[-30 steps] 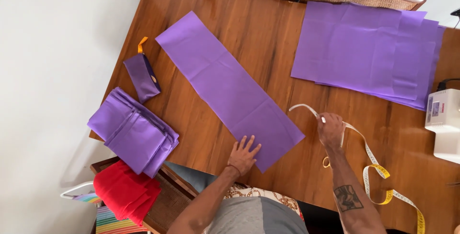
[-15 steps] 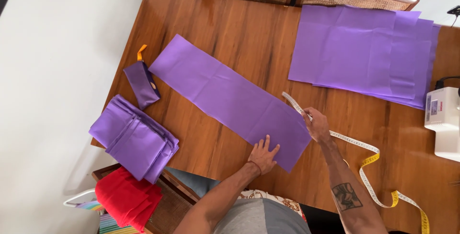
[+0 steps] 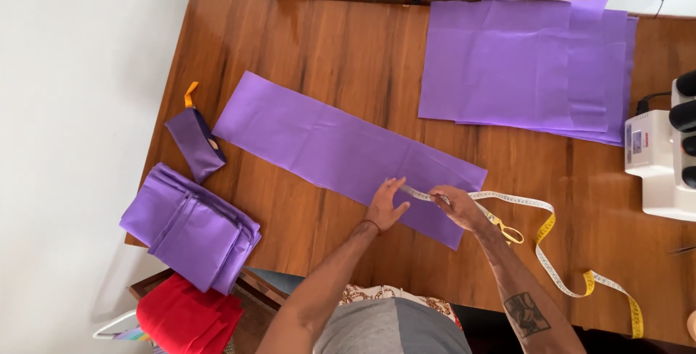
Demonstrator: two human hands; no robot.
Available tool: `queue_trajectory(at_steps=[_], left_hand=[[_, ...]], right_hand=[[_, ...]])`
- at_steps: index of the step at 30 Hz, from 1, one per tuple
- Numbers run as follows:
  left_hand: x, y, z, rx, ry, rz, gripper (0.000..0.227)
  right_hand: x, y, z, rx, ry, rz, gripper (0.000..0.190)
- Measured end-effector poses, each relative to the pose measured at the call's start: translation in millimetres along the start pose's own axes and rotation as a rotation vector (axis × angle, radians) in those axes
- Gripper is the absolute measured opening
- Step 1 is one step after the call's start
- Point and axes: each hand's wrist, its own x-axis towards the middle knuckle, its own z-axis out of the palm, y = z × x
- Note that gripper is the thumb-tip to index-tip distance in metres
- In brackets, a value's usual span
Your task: The person measures and cuts a large piece of purple fabric on a wooden table using a measuring tape and scissors. They cut the fabric into several rectangular pieces, fold them, and stack them on the table.
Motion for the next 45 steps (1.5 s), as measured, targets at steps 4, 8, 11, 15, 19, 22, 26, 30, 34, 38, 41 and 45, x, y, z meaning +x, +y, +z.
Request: queue_trajectory(at_steps=[4, 8, 11, 15, 19, 22, 26, 30, 34, 38, 41, 45], left_hand=[[-12, -32, -6, 0.473, -0.132, -0.041, 0.074], [-26, -58, -19, 0.643, -0.11, 0.065, 0.061], [-31, -88, -26, 0.738, -0.11, 0.1, 0.055], [-44, -118, -64, 0.854, -0.122, 0.064, 0.06], [-68, -144, -112, 0.965, -0.102, -0.067, 0.06], [-90, -151, -160, 0.912, -0.005, -0.147, 0.056], [-155, -182, -234, 0.693, 0.581, -0.354, 0.02], [-245, -278, -277, 0.622, 0.853, -1.087, 0.04], [-320, -294, -286, 0.366, 0.93, -1.183, 0.076], [-342, -291, -283, 0.264, 0.913, -1.229, 0.077], [-343, -297, -278, 0.302, 1.029, -1.188, 0.049], [-340, -291, -277, 0.179, 1.097, -1.159, 0.081]], right_hand=[[-6, 49, -11, -0.052, -0.024, -0.012, 0.024], [-13, 110, -32, -0.071, 0.075, 0.303, 0.043], [-18, 158, -42, 0.146, 0.3, 0.442, 0.04], [-16, 145, -64, 0.064, 0.514, 0.499, 0.033], [-6, 159, -63, -0.129, 0.412, 0.519, 0.055], [4, 189, -51, -0.27, 0.432, 0.564, 0.066], [18, 178, -27, -0.283, 0.504, 0.485, 0.049], [23, 111, -14, -0.199, 0.508, 0.469, 0.03], [35, 69, -5, -0.161, 0.482, 0.479, 0.027], [50, 59, 12, -0.201, 0.409, 0.447, 0.028], [66, 44, 29, -0.209, 0.373, 0.398, 0.027], [85, -3, 65, -0.154, 0.349, 0.366, 0.027]])
